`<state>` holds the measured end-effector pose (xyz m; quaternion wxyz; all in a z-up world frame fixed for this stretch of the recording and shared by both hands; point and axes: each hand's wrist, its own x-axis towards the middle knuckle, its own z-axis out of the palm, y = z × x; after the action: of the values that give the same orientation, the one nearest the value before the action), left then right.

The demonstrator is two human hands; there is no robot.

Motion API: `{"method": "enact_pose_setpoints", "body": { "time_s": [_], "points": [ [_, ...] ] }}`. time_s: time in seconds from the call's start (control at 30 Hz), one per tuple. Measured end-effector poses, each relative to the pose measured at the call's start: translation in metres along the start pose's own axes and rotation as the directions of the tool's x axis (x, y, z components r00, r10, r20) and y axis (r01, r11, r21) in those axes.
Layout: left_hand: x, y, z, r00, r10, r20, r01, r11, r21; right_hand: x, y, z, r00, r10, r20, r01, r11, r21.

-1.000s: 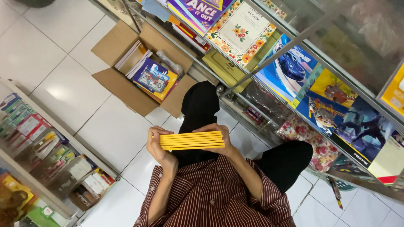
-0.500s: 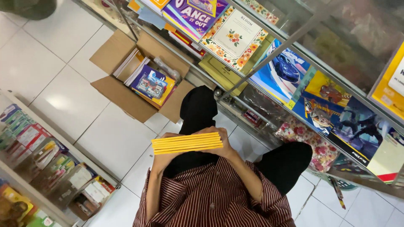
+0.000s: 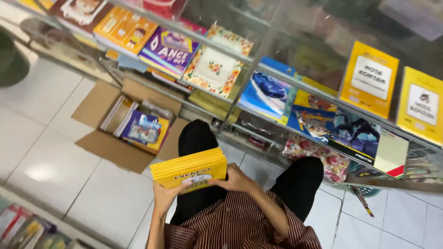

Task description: Organizing and inspecting stationery invoice books on shelves and from a box.

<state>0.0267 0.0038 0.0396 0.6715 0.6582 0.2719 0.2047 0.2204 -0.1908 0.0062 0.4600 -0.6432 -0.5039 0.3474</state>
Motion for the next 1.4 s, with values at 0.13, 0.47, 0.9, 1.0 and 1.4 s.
{"method": "enact_pose_setpoints", "body": {
  "time_s": [0.13,0.47,0.9,1.0,1.4],
  "points": [
    [0.012,0.052,0.029,0.984,-0.131,0.118,0.126,0.991,0.046,-0.041,-0.032,-0.013,0.967,-0.131,-0.218,0.102,0.985,-0.138],
    [0.069,0.172,0.201,0.872,-0.038,0.487,0.159,0.965,-0.209,-0.155,-0.052,-0.14,0.64,0.313,-0.702,-0.088,0.937,0.338],
    [0.155,0.205,0.183,0.665,-0.024,0.746,0.092,0.995,-0.05,-0.114,-0.168,-0.278,0.479,0.427,-0.767,0.191,0.802,0.566],
    [0.187,0.206,0.149,0.795,-0.042,0.606,0.04,0.999,0.016,-0.081,-0.174,-0.308,0.486,0.487,-0.726,0.075,0.804,0.59],
    [0.222,0.211,0.133,0.924,0.365,0.11,-0.376,0.92,0.11,0.038,-0.186,-0.354,0.603,0.414,-0.682,0.004,0.853,0.521]
  ]
}}
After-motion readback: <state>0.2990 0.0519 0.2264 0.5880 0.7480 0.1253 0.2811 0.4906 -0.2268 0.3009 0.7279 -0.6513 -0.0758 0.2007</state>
